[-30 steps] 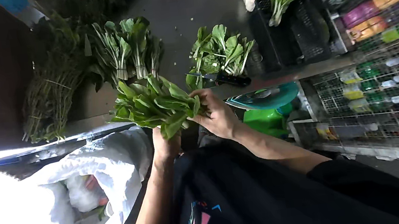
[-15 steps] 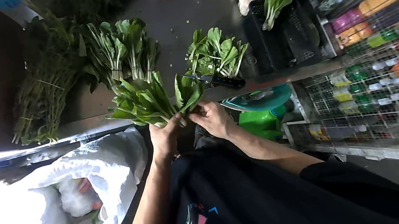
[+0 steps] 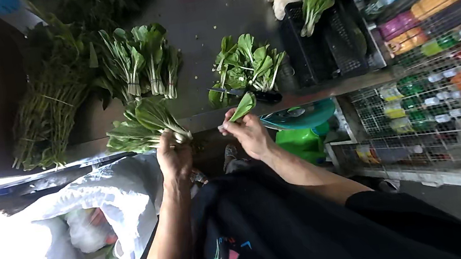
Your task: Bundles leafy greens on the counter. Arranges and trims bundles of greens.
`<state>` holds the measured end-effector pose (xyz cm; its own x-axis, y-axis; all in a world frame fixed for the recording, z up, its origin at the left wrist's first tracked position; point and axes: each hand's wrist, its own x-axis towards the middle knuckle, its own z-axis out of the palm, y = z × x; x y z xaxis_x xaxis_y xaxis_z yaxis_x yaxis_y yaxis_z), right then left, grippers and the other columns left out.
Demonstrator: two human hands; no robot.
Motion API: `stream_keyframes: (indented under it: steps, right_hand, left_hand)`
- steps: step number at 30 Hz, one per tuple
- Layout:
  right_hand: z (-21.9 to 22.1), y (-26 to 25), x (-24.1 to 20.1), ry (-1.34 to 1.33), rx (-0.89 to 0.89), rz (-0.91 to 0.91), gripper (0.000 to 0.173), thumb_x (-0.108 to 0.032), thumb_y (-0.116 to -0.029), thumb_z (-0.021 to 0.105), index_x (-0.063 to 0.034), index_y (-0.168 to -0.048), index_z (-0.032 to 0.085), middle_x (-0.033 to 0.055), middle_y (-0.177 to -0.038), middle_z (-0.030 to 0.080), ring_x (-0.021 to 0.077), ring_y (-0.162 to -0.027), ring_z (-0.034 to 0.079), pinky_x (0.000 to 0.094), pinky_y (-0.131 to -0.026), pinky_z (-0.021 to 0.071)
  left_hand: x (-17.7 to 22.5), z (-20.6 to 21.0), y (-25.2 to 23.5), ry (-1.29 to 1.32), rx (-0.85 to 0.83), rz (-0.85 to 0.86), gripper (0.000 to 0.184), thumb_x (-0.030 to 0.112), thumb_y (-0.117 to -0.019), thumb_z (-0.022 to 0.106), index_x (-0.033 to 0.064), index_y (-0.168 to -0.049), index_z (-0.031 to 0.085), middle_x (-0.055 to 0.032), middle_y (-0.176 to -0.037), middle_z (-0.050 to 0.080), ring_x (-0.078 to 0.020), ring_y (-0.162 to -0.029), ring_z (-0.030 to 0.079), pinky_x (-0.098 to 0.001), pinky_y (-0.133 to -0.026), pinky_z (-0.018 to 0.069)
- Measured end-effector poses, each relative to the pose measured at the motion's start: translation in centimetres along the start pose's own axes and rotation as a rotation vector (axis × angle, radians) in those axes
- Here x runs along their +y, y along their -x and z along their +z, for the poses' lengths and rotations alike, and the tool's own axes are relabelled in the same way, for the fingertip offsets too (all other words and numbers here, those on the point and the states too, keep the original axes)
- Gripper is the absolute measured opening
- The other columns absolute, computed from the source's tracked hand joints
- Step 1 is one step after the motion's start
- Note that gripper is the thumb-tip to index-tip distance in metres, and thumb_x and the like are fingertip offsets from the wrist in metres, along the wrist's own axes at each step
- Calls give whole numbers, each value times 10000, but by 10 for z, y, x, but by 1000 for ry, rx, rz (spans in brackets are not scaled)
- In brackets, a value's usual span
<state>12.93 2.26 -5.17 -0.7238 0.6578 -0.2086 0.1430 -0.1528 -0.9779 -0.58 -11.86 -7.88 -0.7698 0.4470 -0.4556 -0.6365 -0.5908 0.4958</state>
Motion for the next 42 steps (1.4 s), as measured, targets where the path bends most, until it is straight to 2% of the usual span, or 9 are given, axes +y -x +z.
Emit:
stream_keyframes:
  steps: [4,9,14,21,26,30,35,38,42]
  right_hand:
    - [-58,-48,-29,338,205,-203,401,-154,-978,677,31,-1316,565,114,-1058,718,205,-923,735,412,-872,635]
    - [-94,-68,-69,1071,-63,164,585,-448,-948,724,-19,-1337,634,224,-1258,672,401,-1188,639,648,-1032,473]
    - [-1,-5,-46,753,-421,-246,396,-320,-923,766,-46,-1201,700,86,-1055,731,162,-917,726,366,-822,630]
    - [20,-13,-16,998,-402,-748,154,-236,-924,693,-95,-864,710,48,-787,668,180,-744,685,351,-643,588]
    - [25,-19,21,741,-335,-1027,146,-136,-946,686,-41,-851,741,84,-815,705,187,-796,689,309,-732,585]
    - [12,-11,19,510,-97,-816,123,-91,-919,698,29,-894,689,109,-860,708,117,-768,695,256,-721,609]
    - [-64,-60,-34,659,191,-236,312,-261,-1034,614,12,-1171,679,109,-1029,750,182,-919,739,404,-874,620]
    - [-79,-67,-80,589,98,-114,349,-260,-996,685,-21,-1251,669,124,-1180,716,196,-1069,706,400,-963,585]
    - [-13,-23,-95,583,-264,-95,558,-341,-908,767,-67,-1369,614,109,-1242,693,189,-997,730,408,-880,635]
  left_hand:
    - [12,-2,5,-14,-101,19,137,132,-980,550,92,-1104,593,-99,-975,704,-196,-885,707,-374,-834,607]
    - [4,4,12,11,-171,-26,195,131,-935,631,79,-1120,597,-121,-992,713,-204,-887,718,-367,-823,612]
    - [-9,9,16,-29,-185,-33,265,139,-896,696,89,-1138,602,-100,-975,721,-192,-874,722,-372,-812,616]
    - [-5,16,15,-214,-127,-16,160,11,-917,582,83,-1060,581,-56,-825,680,-147,-710,675,-341,-689,597]
    - [-1,13,14,-119,34,-113,105,35,-1004,477,61,-976,575,-55,-755,641,-159,-687,651,-341,-700,583]
    - [5,12,11,-57,135,-123,118,59,-1026,433,74,-991,545,-46,-774,636,-141,-691,650,-320,-684,593]
    - [22,6,11,-105,72,-2,132,40,-1007,496,78,-1122,546,-66,-916,675,-166,-807,683,-358,-761,600]
    - [26,14,13,-108,-92,20,190,42,-977,558,79,-1163,553,-83,-960,701,-176,-844,706,-371,-789,613]
    - [9,24,15,-126,-226,27,227,33,-920,621,67,-1141,579,-96,-937,718,-181,-823,719,-370,-768,621]
